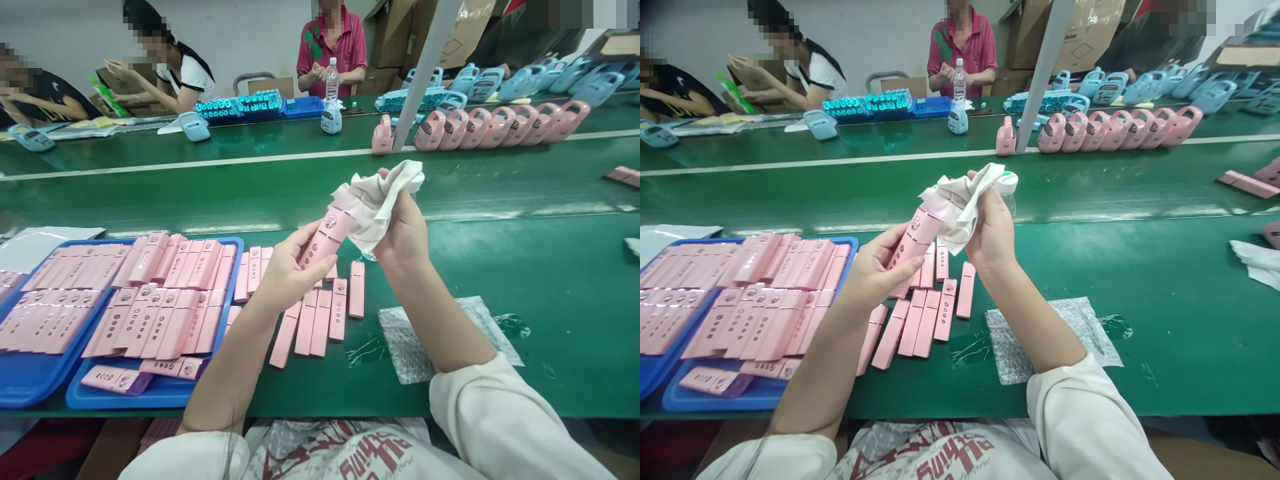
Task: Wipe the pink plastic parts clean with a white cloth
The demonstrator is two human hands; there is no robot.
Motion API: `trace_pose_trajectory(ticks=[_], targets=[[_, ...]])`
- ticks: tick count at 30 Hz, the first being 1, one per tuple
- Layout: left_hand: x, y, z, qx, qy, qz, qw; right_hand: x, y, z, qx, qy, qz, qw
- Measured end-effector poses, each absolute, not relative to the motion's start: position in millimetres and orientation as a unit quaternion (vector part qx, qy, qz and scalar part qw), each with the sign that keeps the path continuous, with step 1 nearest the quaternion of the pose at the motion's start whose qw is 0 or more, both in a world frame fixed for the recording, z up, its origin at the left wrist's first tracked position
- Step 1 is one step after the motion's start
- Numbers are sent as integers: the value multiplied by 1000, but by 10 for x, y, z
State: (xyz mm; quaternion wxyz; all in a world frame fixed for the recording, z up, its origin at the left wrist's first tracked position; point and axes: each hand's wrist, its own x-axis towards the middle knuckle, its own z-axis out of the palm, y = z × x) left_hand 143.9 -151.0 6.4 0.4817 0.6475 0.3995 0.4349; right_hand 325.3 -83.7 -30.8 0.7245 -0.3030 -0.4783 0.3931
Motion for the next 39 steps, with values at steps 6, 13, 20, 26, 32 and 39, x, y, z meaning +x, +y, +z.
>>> trace_pose_trajectory(ticks=[6,13,20,26,32,39], targets=[[1518,-1461,17,624,365,480,497,3040,-1126,-194,-287,-606,317,671],[1540,-1492,-44,651,399,485,427,2899,-1206,-261,-291,-684,235,626],[1527,-1485,-59,636,362,493,470,2957,-1098,-283,-307,-550,341,698],[1529,-1500,0,596,324,503,536,3046,-937,-312,-316,-448,450,705],[1541,-1530,16,551,318,513,576,3055,-1069,-225,-297,-493,476,665],[1574,-1549,73,532,296,498,618,2990,-1195,-27,-284,-561,504,592]])
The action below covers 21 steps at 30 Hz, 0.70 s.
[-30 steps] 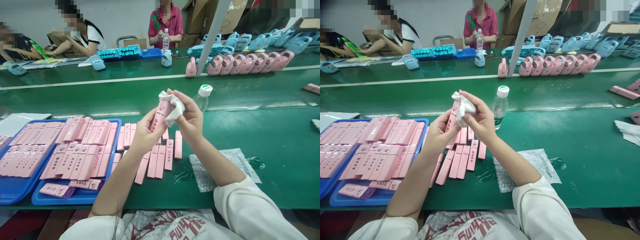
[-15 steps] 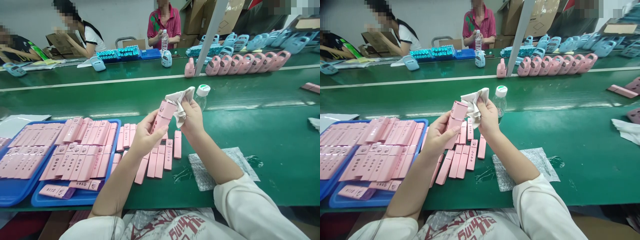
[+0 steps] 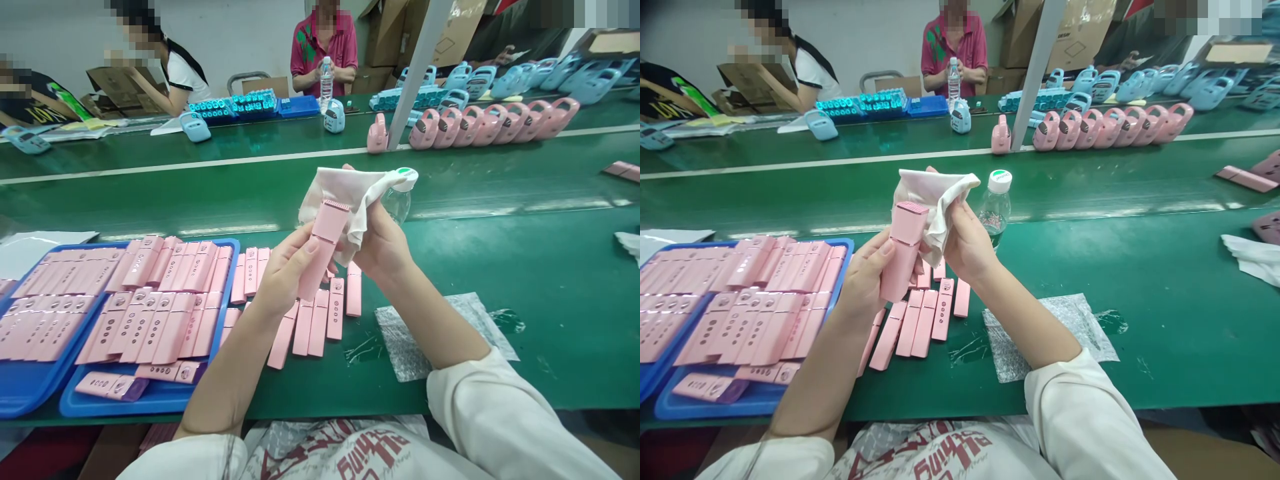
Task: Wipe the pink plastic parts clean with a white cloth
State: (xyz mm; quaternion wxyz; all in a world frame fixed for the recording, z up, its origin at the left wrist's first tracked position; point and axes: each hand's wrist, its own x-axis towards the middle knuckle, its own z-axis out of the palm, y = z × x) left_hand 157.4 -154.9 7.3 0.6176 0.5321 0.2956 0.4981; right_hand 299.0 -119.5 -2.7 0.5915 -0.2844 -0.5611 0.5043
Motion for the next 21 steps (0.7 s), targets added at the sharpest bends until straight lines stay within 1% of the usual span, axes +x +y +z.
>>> trace_pose_trajectory(ticks=[5,9,14,17,21], targets=[[1579,-1500,39,524,280,510,622,2969,-1230,-61,-304,-530,527,591],[1545,-1420,-43,517,254,527,624,2960,-1218,-101,-311,-462,559,615],[1544,-1294,-151,533,296,560,561,2916,-1238,-14,-284,-454,575,618],[1568,-1251,-202,534,319,567,540,2910,-1241,-34,-277,-529,535,597],[1608,-1292,-207,513,283,575,572,2856,-1256,-188,-272,-668,413,557]])
